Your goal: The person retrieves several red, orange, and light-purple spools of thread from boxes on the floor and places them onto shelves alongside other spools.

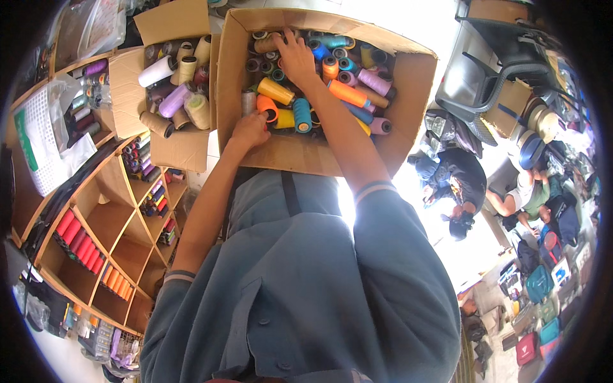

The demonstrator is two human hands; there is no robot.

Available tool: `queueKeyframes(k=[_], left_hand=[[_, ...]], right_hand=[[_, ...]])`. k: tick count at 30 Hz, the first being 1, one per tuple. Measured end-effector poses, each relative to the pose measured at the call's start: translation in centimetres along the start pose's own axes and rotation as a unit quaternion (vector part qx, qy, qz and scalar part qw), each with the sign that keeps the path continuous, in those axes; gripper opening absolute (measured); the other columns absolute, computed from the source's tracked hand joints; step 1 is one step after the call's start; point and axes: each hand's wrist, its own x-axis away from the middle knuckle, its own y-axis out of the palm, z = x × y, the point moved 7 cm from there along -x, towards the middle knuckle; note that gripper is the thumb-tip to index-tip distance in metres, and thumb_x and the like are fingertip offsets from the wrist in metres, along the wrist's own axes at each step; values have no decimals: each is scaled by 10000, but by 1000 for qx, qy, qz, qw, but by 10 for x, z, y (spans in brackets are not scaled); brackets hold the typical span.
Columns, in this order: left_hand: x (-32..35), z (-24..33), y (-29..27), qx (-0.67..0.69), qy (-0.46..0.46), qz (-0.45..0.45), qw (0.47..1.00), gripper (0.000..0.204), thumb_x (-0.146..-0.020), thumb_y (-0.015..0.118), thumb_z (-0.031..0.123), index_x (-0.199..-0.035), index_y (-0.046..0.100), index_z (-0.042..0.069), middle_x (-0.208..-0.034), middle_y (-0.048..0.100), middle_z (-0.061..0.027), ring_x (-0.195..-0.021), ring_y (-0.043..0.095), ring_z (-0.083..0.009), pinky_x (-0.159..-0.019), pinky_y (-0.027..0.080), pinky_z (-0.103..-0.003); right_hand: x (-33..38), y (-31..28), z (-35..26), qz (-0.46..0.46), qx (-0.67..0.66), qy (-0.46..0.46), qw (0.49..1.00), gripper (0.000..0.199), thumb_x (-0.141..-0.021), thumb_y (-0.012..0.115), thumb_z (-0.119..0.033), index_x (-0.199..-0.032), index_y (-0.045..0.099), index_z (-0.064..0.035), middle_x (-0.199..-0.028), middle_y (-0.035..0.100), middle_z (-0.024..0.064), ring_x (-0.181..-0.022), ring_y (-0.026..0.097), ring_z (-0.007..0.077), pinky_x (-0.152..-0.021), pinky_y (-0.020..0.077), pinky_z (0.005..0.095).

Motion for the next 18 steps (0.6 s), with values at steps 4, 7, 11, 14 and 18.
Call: queueKeyframes(k=[4, 7, 11, 14, 18], left_hand=[[-2, 3, -2, -6, 3, -2, 1000, 435, -718, 695, 202, -1103, 576, 38, -1089, 597, -164, -1020, 601, -341, -866, 500, -439], [-4, -2, 3, -3, 8, 5, 1000, 440, -719, 692, 202, -1113, 578, 41, -1088, 598, -166, -1010, 604, -346, -863, 501, -442], [-5, -4, 5, 10, 6, -4, 1000, 439, -719, 687, 197, -1118, 579, 49, -1087, 600, -166, -1003, 608, -349, -862, 502, -445], [-4, -3, 3, 9, -1, -9, 1000, 437, -718, 680, 186, -1119, 578, 47, -1089, 599, -170, -1009, 607, -347, -865, 500, -447], [-5, -4, 5, 9, -5, -19, 1000, 444, -718, 670, 176, -1131, 575, 45, -1095, 601, -175, -1020, 605, -347, -869, 498, -447]], right_hand=[[-5, 32, 21, -131, 1, 33, 991, 433, -743, 670, -127, -1146, 519, -80, -1112, 534, 159, -960, 601, 349, -796, 526, 431], [18, 45, 20, -198, -74, -11, 977, 423, -792, 670, -199, -1167, 535, -58, -1090, 544, 186, -983, 591, 393, -836, 496, 463], [65, 59, 27, -281, -108, 49, 952, 398, -809, 649, -210, -1150, 543, -34, -1113, 536, 186, -1010, 584, 396, -851, 489, 465], [74, 57, 34, -250, -100, 73, 960, 351, -826, 613, -205, -1128, 556, -34, -1164, 525, 180, -1010, 588, 389, -847, 495, 469], [55, 52, 34, -183, -60, 57, 980, 314, -829, 588, -210, -1110, 577, -71, -1226, 514, 135, -1005, 605, 357, -843, 507, 472]])
